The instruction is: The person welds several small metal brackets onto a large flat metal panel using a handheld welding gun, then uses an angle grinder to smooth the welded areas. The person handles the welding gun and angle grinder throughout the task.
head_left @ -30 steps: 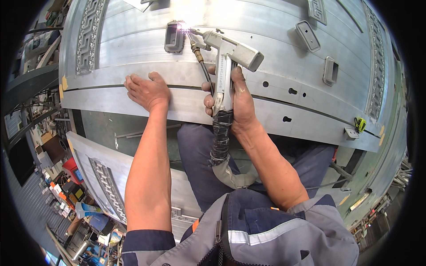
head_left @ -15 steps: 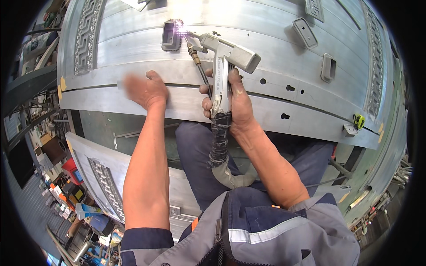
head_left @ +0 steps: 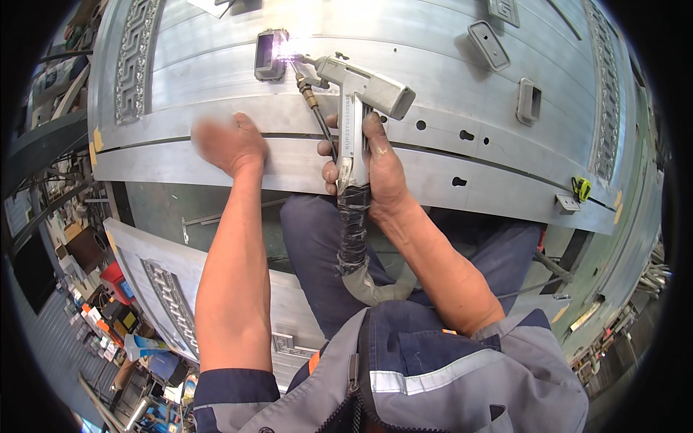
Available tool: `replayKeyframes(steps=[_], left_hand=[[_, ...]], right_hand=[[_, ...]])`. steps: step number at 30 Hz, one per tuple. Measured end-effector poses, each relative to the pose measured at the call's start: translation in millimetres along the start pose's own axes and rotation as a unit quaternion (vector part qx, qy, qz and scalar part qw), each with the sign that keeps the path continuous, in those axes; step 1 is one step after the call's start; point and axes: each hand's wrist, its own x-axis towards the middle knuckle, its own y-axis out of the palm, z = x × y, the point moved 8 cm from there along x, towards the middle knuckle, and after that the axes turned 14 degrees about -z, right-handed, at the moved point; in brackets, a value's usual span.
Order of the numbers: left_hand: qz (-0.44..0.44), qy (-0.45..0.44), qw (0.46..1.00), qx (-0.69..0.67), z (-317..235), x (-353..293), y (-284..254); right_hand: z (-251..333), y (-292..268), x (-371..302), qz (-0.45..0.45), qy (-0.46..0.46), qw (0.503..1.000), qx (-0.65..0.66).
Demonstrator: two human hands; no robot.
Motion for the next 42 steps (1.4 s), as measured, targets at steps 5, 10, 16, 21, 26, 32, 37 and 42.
replayKeyframes(steps=[5,10,16,21,26,32,37,42], left_hand=[[0.035,0.001,0.999,-0.010,-4.6,-1.3,-3.4],[-0.030,0.004,0.999,-0.023,-1.9,2.2,-5.1],[-0.012,-0.008,1.000,-0.024,-0.1,0.1,-0.5],[-0.011,-0.010,1.000,-0.027,0.9,1.6,-0.6],[-0.004,-0.012,1.000,-0.023,0.1,1.6,-1.7],[-0.012,-0.003,1.000,-0.017,-2.6,2.0,-5.4],[0.010,-0.012,1.000,0.011,1.2,1.0,-3.6],[0.024,-0.024,0.999,0.001,-1.7,-0.4,-5.0]], right_hand=[[-0.7,-2.4,-3.9,-0.006,-0.002,1.000,-0.004],[-2.2,-0.5,-6.7,-0.005,0.000,1.000,-0.014],[-3.8,-2.1,-10.4,-0.009,-0.001,1.000,-0.030],[-7.9,-4.5,-12.9,-0.015,0.006,0.999,-0.033],[-9.8,-6.0,-14.1,-0.012,0.010,0.999,-0.035],[-9.1,-5.1,-18.3,-0.026,0.010,1.000,-0.008],[-3.8,-1.9,-30.9,-0.027,0.026,0.999,0.009],[20.7,4.8,-14.6,-0.023,-0.008,1.000,0.006]])
